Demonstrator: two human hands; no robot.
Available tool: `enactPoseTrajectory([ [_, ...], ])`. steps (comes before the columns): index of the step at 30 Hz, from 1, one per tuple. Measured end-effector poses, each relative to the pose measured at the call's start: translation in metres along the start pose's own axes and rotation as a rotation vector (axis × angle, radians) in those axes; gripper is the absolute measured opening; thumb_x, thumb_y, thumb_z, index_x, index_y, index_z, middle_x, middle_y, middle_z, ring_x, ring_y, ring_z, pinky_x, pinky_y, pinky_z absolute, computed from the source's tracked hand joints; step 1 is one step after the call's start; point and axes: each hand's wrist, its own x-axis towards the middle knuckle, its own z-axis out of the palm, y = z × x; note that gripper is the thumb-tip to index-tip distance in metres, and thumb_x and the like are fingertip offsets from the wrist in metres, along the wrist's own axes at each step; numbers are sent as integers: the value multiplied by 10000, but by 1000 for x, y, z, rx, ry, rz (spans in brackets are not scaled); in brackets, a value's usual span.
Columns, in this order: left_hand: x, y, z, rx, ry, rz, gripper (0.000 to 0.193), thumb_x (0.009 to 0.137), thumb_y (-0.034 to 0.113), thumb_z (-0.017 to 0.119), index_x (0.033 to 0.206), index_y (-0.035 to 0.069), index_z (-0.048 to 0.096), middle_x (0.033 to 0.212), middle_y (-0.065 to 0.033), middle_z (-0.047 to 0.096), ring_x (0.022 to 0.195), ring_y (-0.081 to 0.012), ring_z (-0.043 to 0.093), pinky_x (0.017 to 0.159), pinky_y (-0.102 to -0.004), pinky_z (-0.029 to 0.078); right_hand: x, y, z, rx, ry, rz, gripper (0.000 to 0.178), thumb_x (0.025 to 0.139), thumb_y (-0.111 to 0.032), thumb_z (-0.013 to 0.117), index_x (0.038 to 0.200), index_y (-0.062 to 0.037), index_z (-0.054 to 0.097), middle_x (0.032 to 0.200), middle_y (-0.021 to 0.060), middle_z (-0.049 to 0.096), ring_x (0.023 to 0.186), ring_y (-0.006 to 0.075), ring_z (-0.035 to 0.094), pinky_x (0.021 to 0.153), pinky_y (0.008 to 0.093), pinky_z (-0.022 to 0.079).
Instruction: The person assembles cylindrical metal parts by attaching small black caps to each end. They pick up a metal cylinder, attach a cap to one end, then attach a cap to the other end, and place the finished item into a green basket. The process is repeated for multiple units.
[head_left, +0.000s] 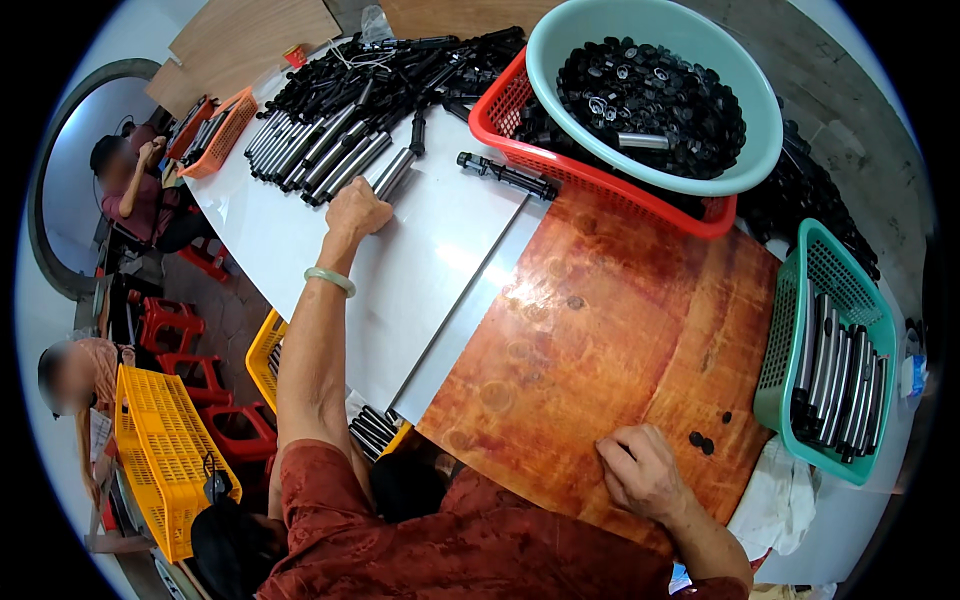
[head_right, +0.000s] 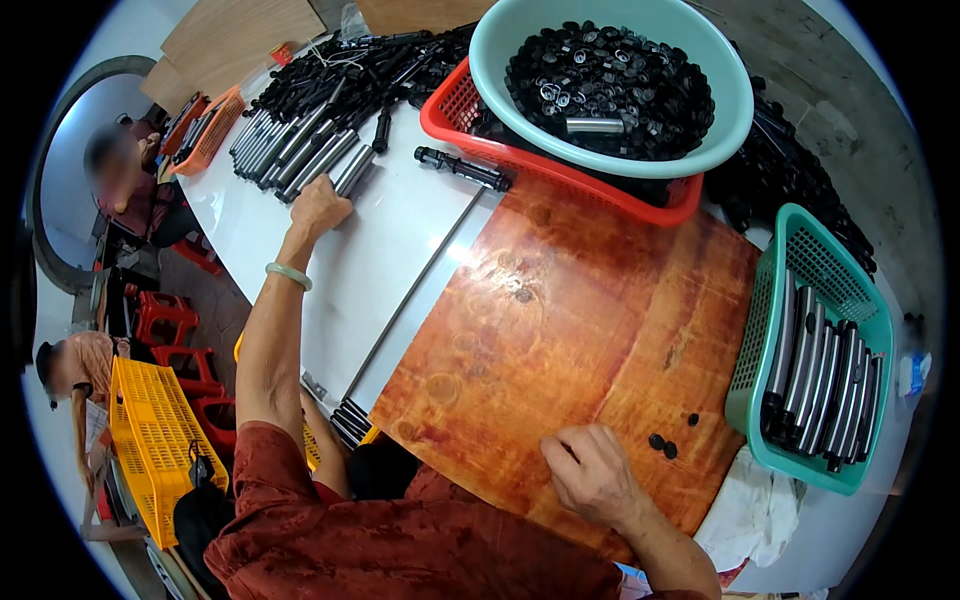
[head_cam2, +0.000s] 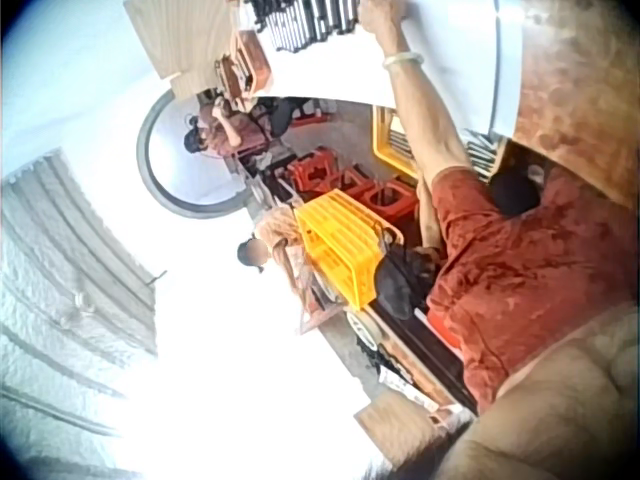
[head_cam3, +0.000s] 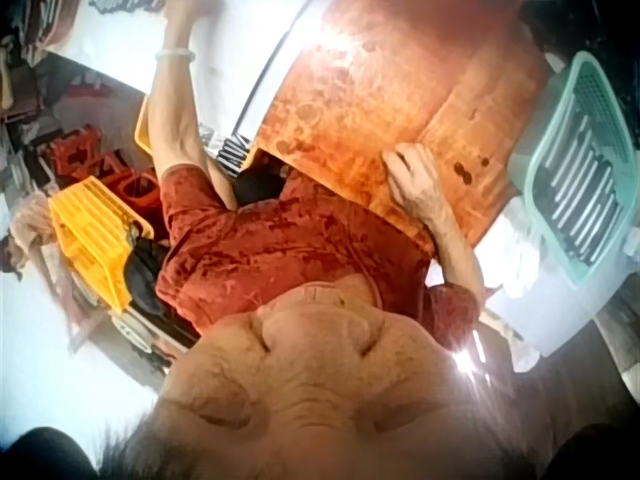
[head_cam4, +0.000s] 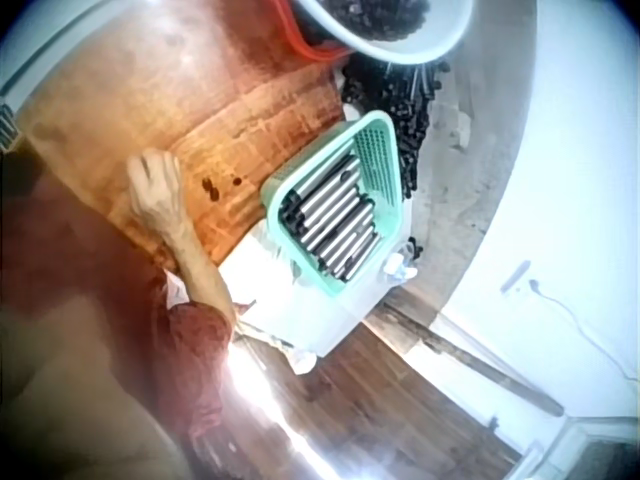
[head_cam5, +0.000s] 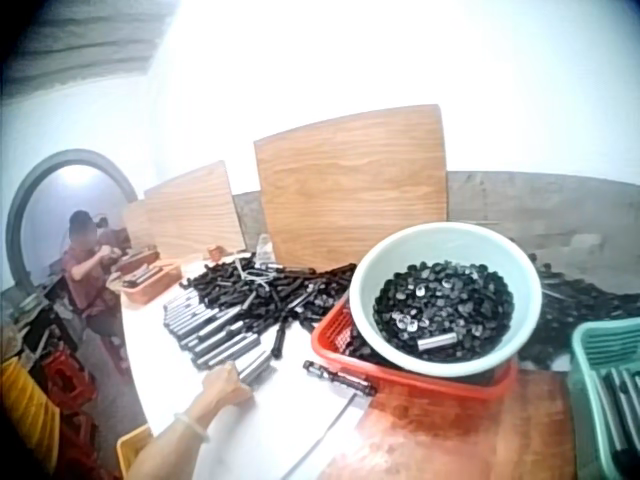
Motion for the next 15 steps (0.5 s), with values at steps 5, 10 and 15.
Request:
enactPoseTrajectory([
  [5, -17, -9, -1, 66, -19, 60, 282, 673, 90, 556, 898, -57, 640, 943, -286, 646, 909, -419, 633, 827, -439, 503, -2, -1, 5, 4, 30, -17, 274, 676, 21, 617, 949, -4, 598, 881, 115, 527, 738, 279, 528, 656, 362, 439],
  [10, -45, -3, -9, -322, 73, 150, 250, 637, 67, 567, 826, -92, 607, 722, -246, 631, 640, -338, 641, 579, -421, 491, -4, 2, 1, 46, 62, -21, 235, 687, 8, 624, 920, -10, 595, 874, 120, 528, 739, 279, 530, 652, 366, 443],
  [15, -128, 62, -42, -1286, -474, 214, 313, 709, 100, 611, 982, -39, 549, 768, -95, 583, 630, -181, 595, 557, -288, 502, -4, -2, -1, 303, 234, 164, 181, 788, -12, 587, 962, 33, 567, 851, 142, 514, 739, 297, 540, 663, 367, 460],
])
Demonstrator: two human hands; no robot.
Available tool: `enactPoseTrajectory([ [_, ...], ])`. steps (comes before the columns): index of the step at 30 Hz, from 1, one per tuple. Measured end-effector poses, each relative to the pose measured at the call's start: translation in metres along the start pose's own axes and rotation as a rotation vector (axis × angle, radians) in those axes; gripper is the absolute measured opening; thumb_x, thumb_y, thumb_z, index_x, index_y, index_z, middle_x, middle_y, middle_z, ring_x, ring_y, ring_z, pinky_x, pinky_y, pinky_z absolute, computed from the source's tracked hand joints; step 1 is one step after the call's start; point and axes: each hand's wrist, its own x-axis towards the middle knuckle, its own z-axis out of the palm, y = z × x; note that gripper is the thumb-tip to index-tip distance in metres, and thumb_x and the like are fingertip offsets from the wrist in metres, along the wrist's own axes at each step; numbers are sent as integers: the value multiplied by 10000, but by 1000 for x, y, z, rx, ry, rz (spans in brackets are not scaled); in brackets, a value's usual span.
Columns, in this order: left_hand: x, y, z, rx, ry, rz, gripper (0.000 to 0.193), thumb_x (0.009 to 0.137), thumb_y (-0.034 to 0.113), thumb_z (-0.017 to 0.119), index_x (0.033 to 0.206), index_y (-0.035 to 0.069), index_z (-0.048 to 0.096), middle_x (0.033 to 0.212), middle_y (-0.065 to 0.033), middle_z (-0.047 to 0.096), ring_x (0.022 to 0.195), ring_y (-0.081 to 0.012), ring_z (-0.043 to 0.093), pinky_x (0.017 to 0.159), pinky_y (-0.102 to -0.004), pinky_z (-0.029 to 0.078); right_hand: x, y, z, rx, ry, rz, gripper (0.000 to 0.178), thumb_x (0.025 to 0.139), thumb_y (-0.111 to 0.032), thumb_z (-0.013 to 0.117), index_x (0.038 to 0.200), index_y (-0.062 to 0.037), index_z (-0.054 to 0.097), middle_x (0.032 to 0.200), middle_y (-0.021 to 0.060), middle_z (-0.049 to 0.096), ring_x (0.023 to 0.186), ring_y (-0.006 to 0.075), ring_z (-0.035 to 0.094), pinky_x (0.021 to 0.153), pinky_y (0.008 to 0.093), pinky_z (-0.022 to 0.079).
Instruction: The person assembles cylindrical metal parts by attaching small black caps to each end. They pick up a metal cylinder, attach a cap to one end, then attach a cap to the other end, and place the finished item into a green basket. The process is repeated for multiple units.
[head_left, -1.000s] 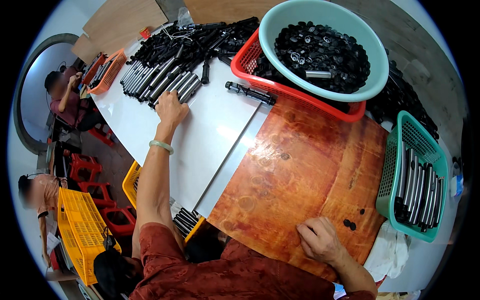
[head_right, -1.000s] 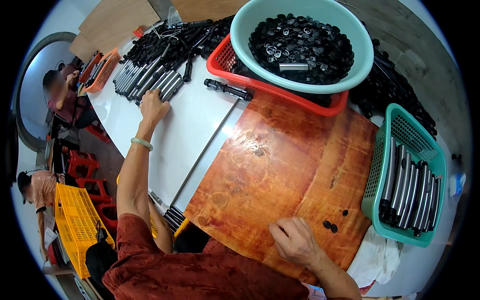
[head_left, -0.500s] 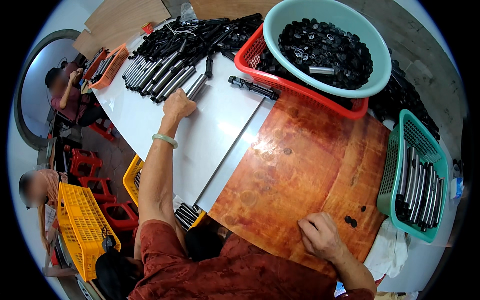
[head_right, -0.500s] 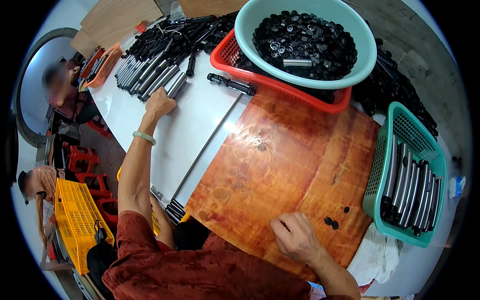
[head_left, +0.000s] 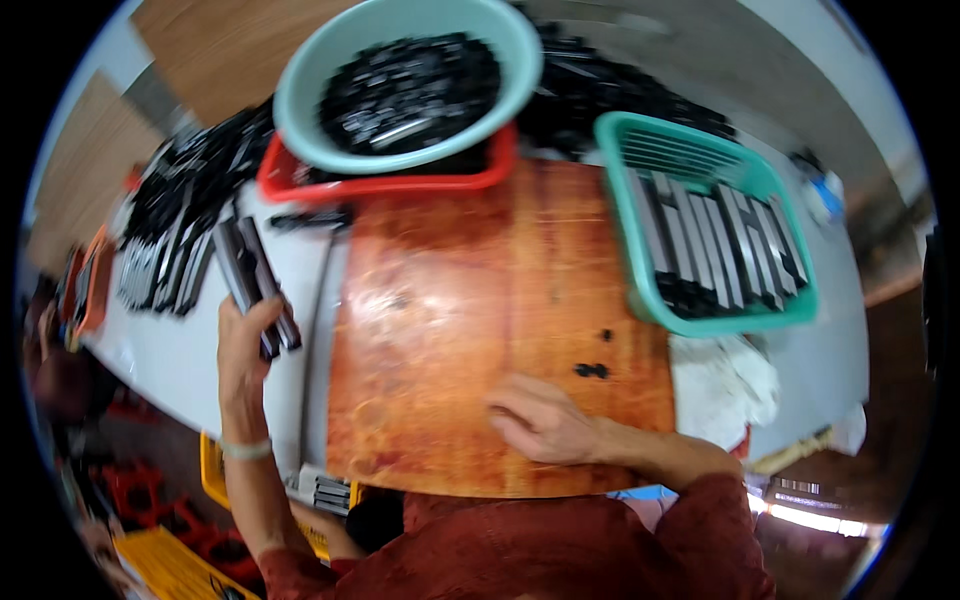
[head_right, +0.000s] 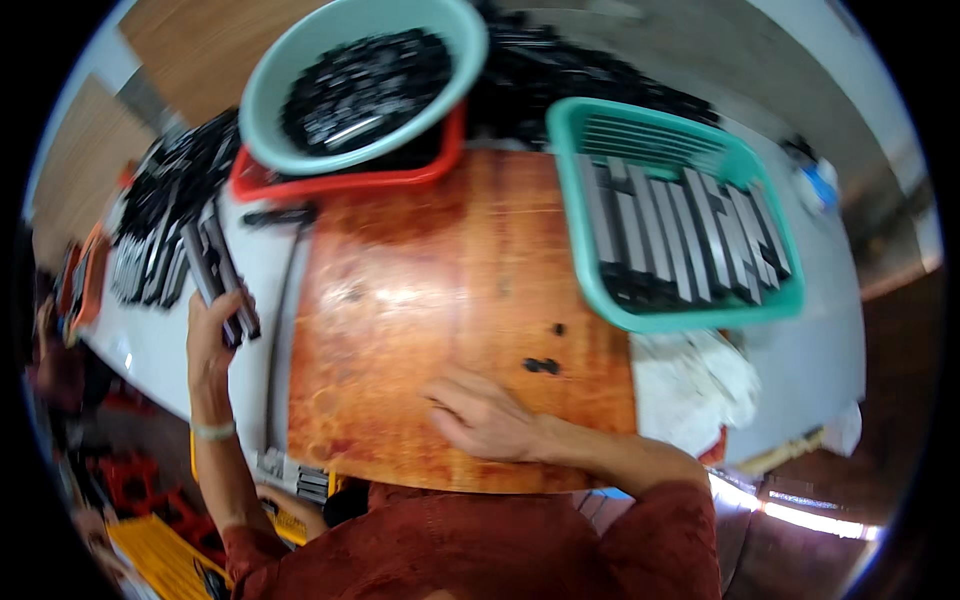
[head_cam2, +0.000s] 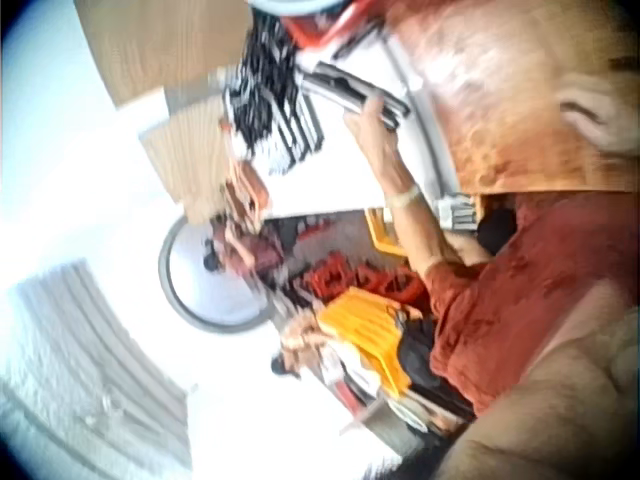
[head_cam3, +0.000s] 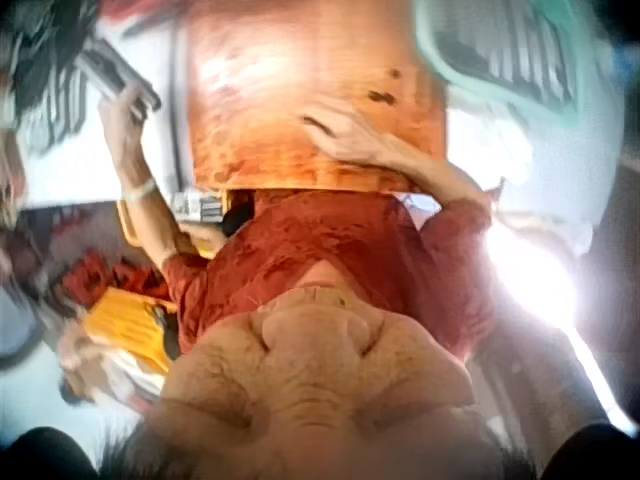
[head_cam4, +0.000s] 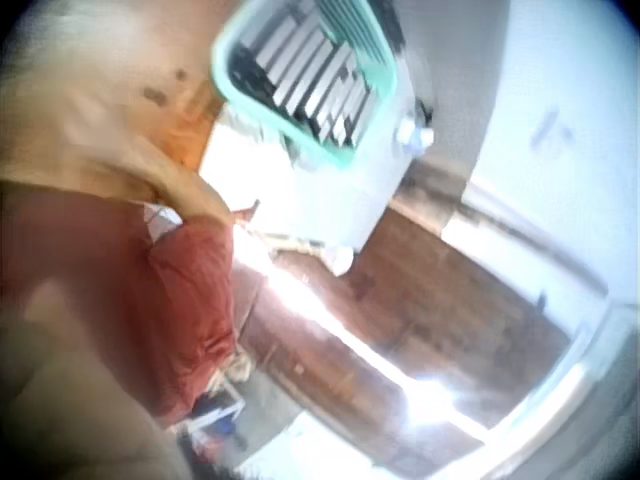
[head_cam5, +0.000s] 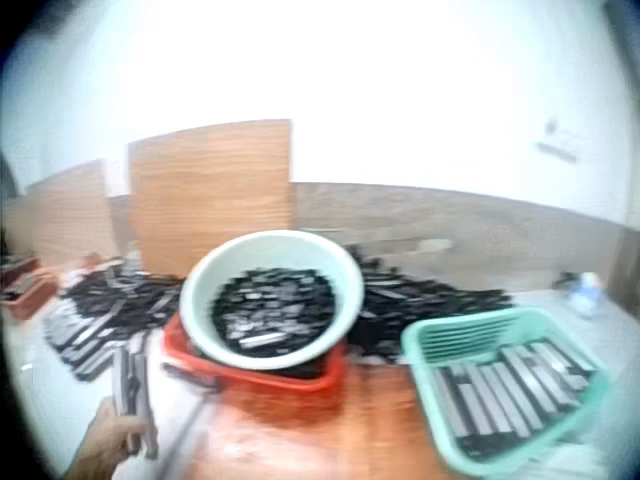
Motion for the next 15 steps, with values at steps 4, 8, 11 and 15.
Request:
enactPoseTrajectory([
  [4, -45, 24, 104, -355, -314, -116, 396, 694, 106, 673, 1042, -29, 541, 775, -122, 601, 636, -208, 634, 517, -298, 545, 27, -34, -26, 299, 97, 185, 386, 838, -39, 570, 1184, 52, 426, 956, 162, 498, 809, 261, 554, 709, 337, 472],
  [8, -75, 62, 191, -473, -503, -203, 336, 747, 18, 615, 1069, 11, 519, 893, -55, 576, 790, -155, 607, 695, -277, 535, 34, -47, -52, 448, 280, 239, 574, 835, -60, 587, 1312, 48, 287, 1099, 189, 477, 945, 270, 542, 813, 344, 456],
  [11, -77, 79, 234, -571, -665, -227, 309, 794, 78, 641, 1073, 21, 522, 904, -36, 571, 790, -132, 596, 692, -268, 520, 30, -43, -79, 216, 397, 173, 626, 830, -61, 578, 1349, 42, 243, 1170, 200, 458, 1026, 278, 517, 887, 358, 428],
  [15, -74, 81, 280, -612, -785, -175, 301, 847, 190, 674, 1061, 24, 542, 964, -56, 591, 882, -141, 595, 730, -264, 500, 12, -54, -126, 166, 488, 354, 516, 873, -67, 451, 1344, 32, 266, 1184, 206, 480, 1064, 274, 532, 904, 387, 423],
])
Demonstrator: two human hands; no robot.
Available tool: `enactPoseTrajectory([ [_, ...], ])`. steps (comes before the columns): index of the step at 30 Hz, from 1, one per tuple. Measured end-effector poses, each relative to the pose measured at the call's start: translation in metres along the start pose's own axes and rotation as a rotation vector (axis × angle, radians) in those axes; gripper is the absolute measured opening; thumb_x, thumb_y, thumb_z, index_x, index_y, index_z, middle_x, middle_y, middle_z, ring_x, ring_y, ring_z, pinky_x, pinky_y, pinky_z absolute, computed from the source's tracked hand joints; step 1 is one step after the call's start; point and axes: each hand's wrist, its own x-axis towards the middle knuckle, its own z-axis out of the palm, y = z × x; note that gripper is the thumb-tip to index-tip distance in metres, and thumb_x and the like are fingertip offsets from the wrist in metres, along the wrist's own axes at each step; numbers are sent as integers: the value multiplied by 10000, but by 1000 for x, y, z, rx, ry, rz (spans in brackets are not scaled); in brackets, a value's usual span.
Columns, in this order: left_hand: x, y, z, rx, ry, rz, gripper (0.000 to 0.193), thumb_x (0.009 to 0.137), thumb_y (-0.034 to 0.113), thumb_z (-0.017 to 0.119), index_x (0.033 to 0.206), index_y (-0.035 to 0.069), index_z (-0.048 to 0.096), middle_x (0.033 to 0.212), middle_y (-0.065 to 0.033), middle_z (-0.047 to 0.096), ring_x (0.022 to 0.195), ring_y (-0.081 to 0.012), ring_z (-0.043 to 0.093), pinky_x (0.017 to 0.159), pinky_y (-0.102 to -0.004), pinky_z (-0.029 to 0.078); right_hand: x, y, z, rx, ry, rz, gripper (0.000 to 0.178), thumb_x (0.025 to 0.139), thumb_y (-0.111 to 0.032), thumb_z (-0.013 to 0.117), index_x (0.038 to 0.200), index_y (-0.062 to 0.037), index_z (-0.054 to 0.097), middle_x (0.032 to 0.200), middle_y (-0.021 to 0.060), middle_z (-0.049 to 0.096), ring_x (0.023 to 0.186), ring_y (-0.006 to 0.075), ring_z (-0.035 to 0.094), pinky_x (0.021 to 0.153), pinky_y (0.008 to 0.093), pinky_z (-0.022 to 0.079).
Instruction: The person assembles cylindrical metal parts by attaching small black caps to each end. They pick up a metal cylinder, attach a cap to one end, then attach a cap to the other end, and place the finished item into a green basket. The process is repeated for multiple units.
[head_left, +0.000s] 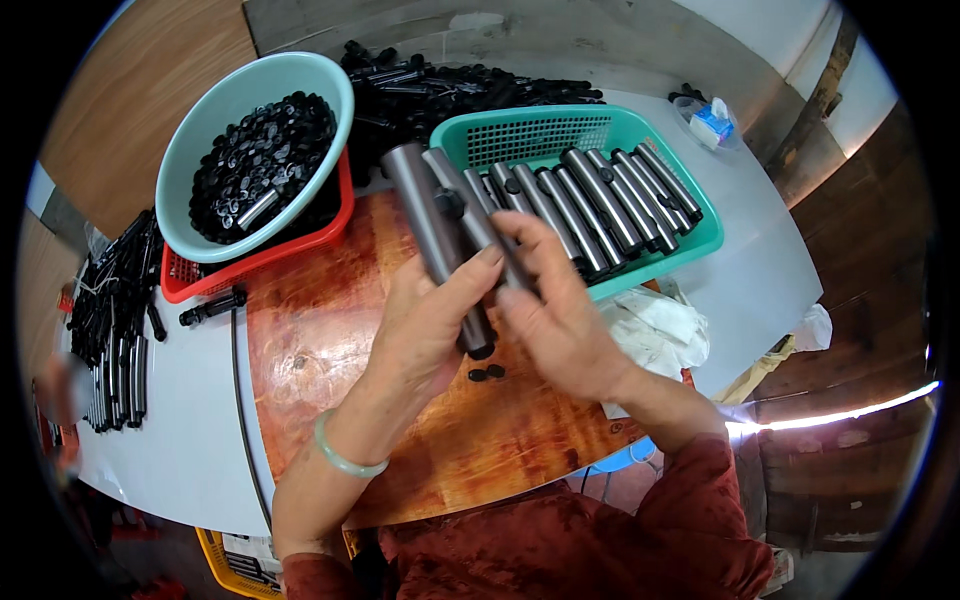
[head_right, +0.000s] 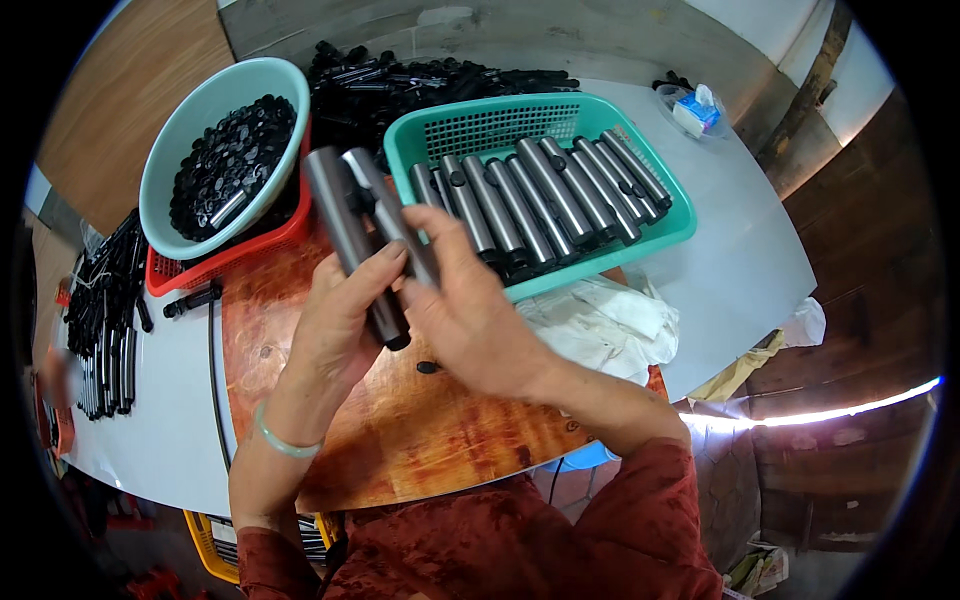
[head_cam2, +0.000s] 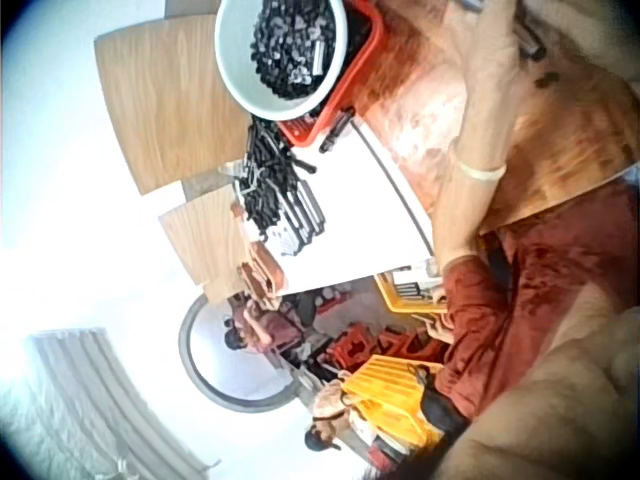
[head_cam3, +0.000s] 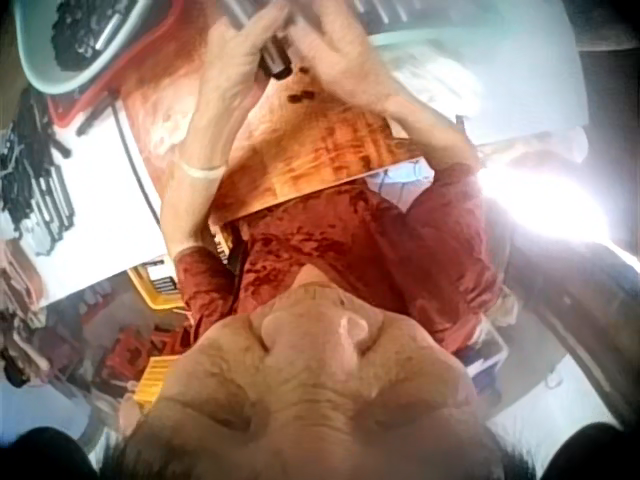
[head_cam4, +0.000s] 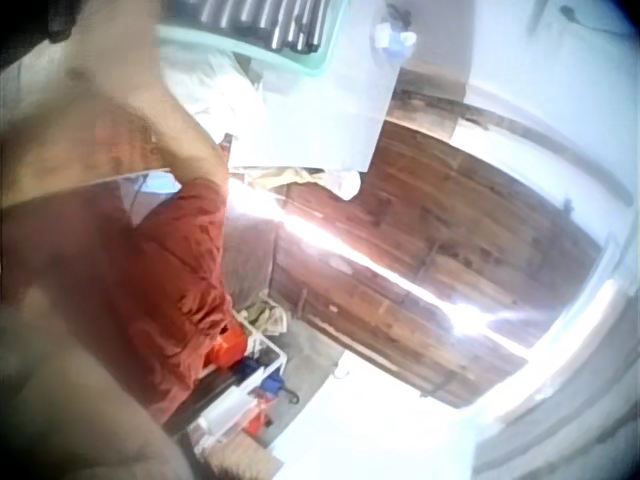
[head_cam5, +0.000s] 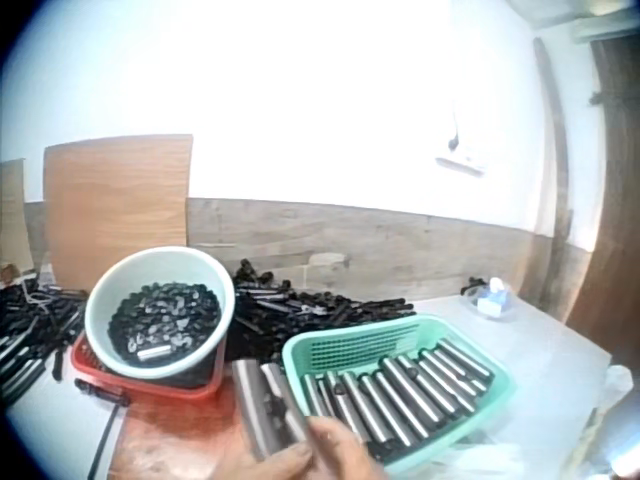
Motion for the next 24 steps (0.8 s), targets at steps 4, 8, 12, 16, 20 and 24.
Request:
enactPoseTrajectory([
  [4, 28, -11, 9, 75, 26, -54, 284, 869, 211, 659, 1029, 11, 536, 871, -67, 592, 783, -163, 603, 626, -297, 505, 1, 15, -52, -476, 197, -115, 467, 868, -56, 456, 1312, 23, 335, 1146, 259, 507, 1022, 383, 555, 894, 417, 429],
  [8, 41, -14, 12, 85, -11, -59, 208, 892, 199, 624, 944, 28, 518, 729, -37, 528, 638, -146, 544, 540, -293, 471, -1, 32, -79, -694, 294, -193, 441, 852, -58, 485, 1273, 29, 386, 1123, 275, 523, 991, 431, 550, 855, 438, 441],
  [12, 54, -28, 29, 8, 53, -31, 154, 938, 187, 543, 995, 47, 518, 796, -37, 550, 703, -149, 557, 608, -291, 493, 0, 34, -78, -176, 235, 47, 411, 885, -66, 476, 1272, 16, 365, 1019, 175, 572, 911, 239, 590, 784, 341, 470],
  [16, 61, -34, 50, -90, 49, 9, 184, 972, 167, 465, 1102, 42, 503, 1002, -73, 588, 903, -170, 580, 813, -318, 491, 8, 26, -54, -102, 272, -108, 377, 900, -74, 474, 1245, 21, 357, 1005, 123, 568, 872, 158, 560, 779, 291, 461],
  [20, 75, -29, 52, -213, -38, 44, 186, 966, 158, 463, 1111, 46, 495, 1016, -69, 582, 929, -171, 581, 834, -334, 488, 31, 25, -59, -124, 236, -237, 381, 875, -97, 532, 1202, 30, 383, 982, 139, 565, 855, 179, 567, 755, 300, 465],
  [24, 89, -12, 45, -178, -105, 132, 212, 927, 153, 529, 1115, 60, 497, 983, -53, 575, 901, -170, 582, 817, -337, 491, 57, 4, -73, -139, 39, -47, 496, 822, -109, 631, 1234, 22, 389, 973, 104, 568, 866, 131, 563, 741, 257, 469],
])
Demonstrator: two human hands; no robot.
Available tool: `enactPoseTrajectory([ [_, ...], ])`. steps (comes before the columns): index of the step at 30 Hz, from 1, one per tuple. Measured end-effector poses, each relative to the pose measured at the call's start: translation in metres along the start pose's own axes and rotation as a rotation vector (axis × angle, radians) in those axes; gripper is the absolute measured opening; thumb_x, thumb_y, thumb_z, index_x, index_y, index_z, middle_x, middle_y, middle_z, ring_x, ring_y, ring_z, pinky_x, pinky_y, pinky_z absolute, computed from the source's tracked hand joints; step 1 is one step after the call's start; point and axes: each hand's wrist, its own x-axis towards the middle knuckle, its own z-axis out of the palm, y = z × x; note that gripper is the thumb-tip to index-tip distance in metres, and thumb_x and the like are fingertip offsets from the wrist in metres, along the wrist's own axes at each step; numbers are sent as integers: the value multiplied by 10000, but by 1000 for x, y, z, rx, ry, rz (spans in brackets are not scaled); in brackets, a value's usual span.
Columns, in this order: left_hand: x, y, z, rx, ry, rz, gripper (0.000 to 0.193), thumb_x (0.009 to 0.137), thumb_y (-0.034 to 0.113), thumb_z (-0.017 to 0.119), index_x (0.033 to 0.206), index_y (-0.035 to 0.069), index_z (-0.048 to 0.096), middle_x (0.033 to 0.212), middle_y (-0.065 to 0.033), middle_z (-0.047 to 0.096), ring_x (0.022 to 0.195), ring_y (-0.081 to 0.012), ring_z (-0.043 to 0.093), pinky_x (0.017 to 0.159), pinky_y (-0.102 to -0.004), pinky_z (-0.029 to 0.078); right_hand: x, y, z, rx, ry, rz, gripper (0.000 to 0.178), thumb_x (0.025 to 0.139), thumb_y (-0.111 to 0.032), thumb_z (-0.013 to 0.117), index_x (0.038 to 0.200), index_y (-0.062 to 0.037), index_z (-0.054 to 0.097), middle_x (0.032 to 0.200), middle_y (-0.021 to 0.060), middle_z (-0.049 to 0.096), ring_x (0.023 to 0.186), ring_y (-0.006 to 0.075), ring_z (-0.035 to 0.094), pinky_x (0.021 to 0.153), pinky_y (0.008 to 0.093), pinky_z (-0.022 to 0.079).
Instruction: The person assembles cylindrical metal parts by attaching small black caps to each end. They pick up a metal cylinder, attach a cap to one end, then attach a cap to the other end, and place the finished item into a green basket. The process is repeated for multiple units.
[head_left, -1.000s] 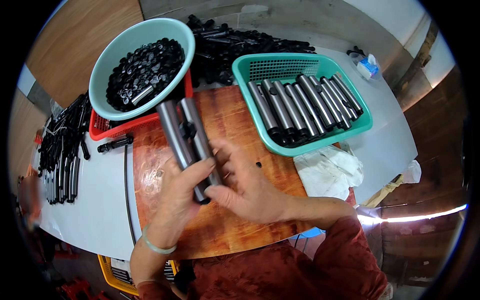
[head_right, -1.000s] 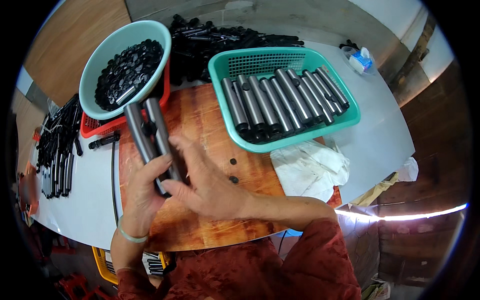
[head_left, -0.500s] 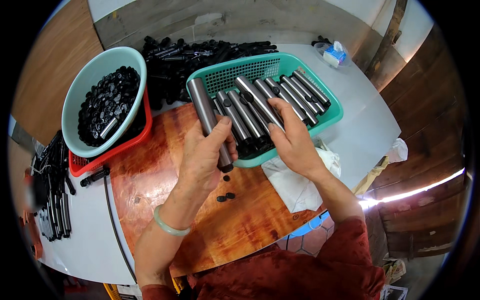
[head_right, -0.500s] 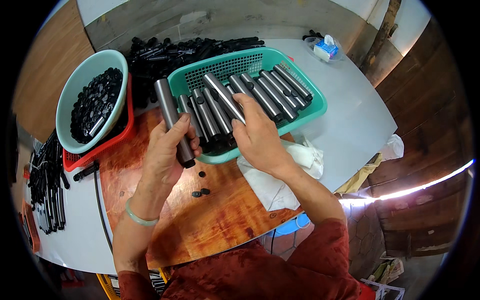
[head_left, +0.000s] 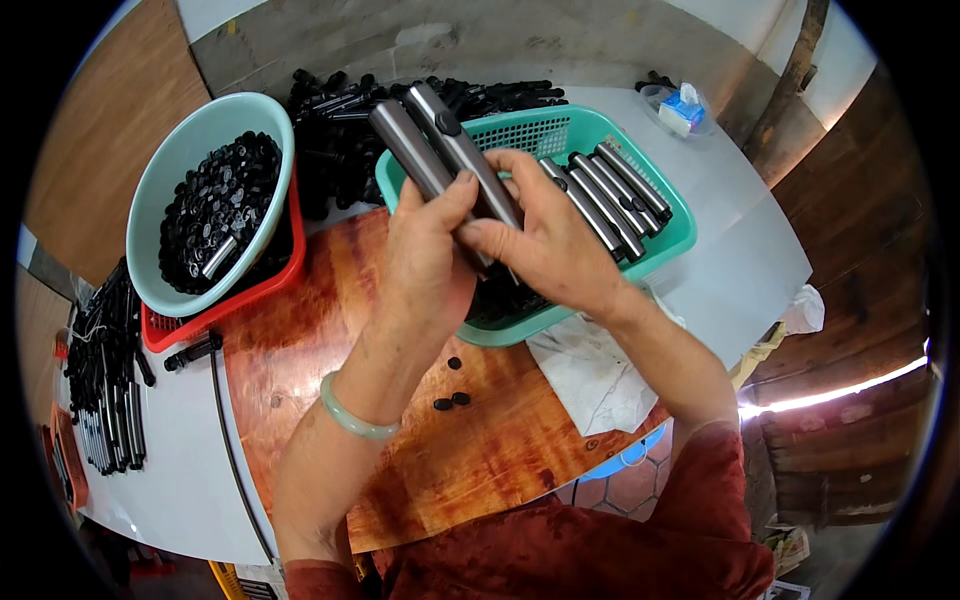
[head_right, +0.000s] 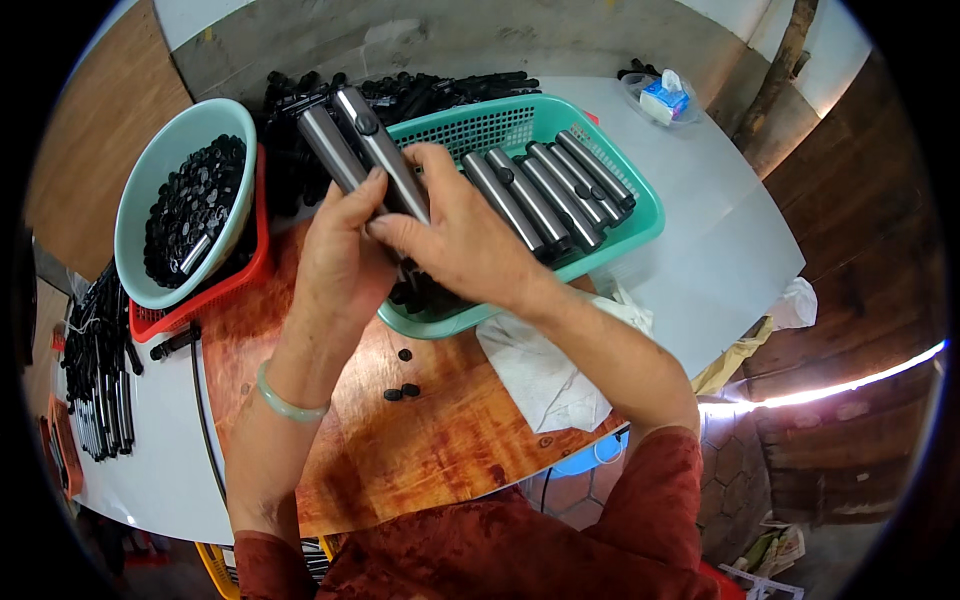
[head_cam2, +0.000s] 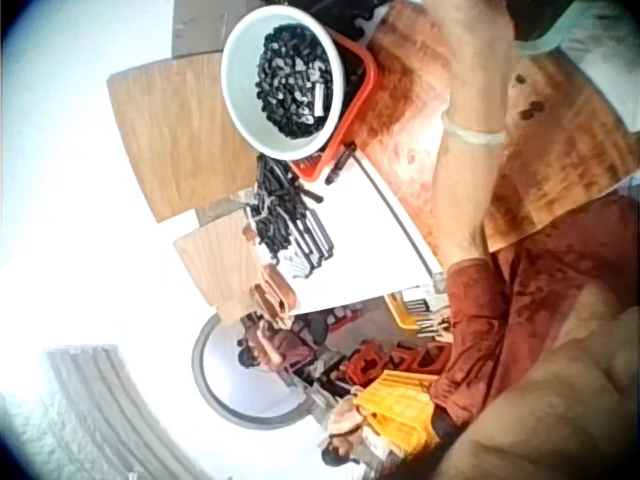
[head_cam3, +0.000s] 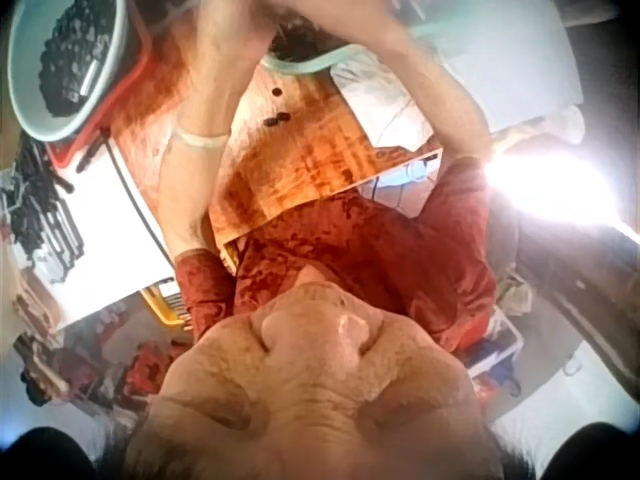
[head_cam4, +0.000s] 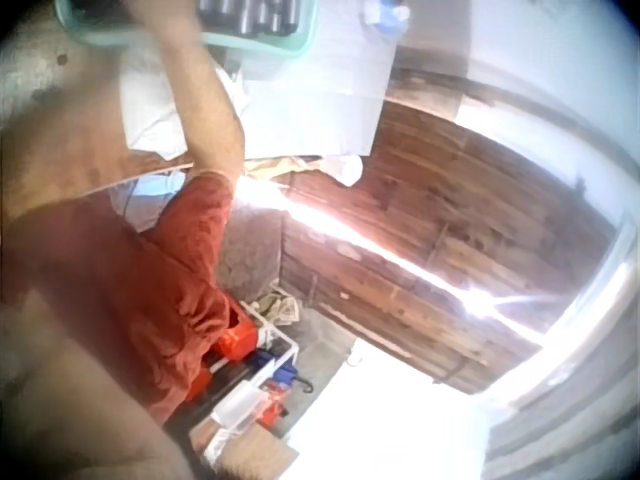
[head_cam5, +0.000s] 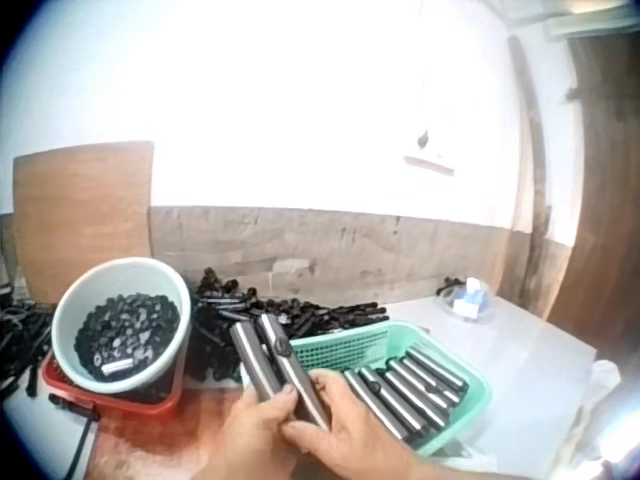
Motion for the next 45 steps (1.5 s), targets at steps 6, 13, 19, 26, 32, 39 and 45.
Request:
enactPoseTrajectory([
  [6, 14, 13, -4, 64, 46, -35, 207, 909, 192, 578, 1073, 69, 544, 985, -43, 598, 911, -164, 577, 809, -350, 460, 23, -3, -12, -55, -47, 0, 490, 765, -81, 666, 1199, 30, 469, 929, 65, 579, 790, 106, 575, 683, 236, 486],
  [13, 8, 26, -24, 420, 187, 79, 360, 882, 161, 592, 1197, 4, 515, 1054, -86, 608, 933, -155, 558, 799, -327, 440, 33, 4, -42, -20, -21, 87, 504, 768, -146, 665, 1209, 28, 493, 973, 66, 596, 820, 103, 594, 708, 241, 492],
  [19, -14, 7, -63, 533, 299, 180, 383, 820, 31, 605, 1182, -24, 491, 1042, -88, 592, 947, -143, 555, 779, -259, 455, 72, 35, -83, -466, -14, -122, 467, 714, -133, 665, 1140, 18, 545, 922, 95, 617, 834, 156, 563, 767, 283, 451],
  [26, -27, -29, -70, 654, 342, 148, 608, 786, 37, 662, 1294, -50, 341, 1150, -165, 518, 1017, -215, 554, 838, -315, 499, 106, 72, -99, -613, -116, -77, 468, 704, -139, 668, 1132, 12, 554, 929, 131, 626, 858, 208, 580, 802, 325, 443],
  [32, -24, -40, -63, 218, 209, -124, 540, 813, 7, 629, 1289, -30, 376, 1130, -149, 573, 989, -200, 603, 882, -327, 513, 94, 75, -105, -600, -118, -10, 472, 709, -88, 659, 1151, 8, 526, 925, 92, 589, 875, 195, 545, 820, 304, 423],
  [39, -17, -51, -66, 223, 252, -90, 415, 884, 85, 573, 1267, 1, 436, 1141, -114, 579, 1003, -187, 587, 880, -317, 493, 115, 80, -99, -870, -203, -150, 504, 658, -3, 649, 1151, -14, 546, 983, 163, 646, 910, 308, 614, 844, 372, 463],
  [45, -18, -52, -66, 227, 356, -158, 411, 981, 213, 439, 1345, 23, 415, 1235, -124, 529, 1136, -196, 505, 994, -330, 395, 144, 88, -99, -897, -424, -118, 430, 646, 21, 639, 1072, -36, 613, 906, 152, 673, 840, 299, 643, 783, 366, 484],
])
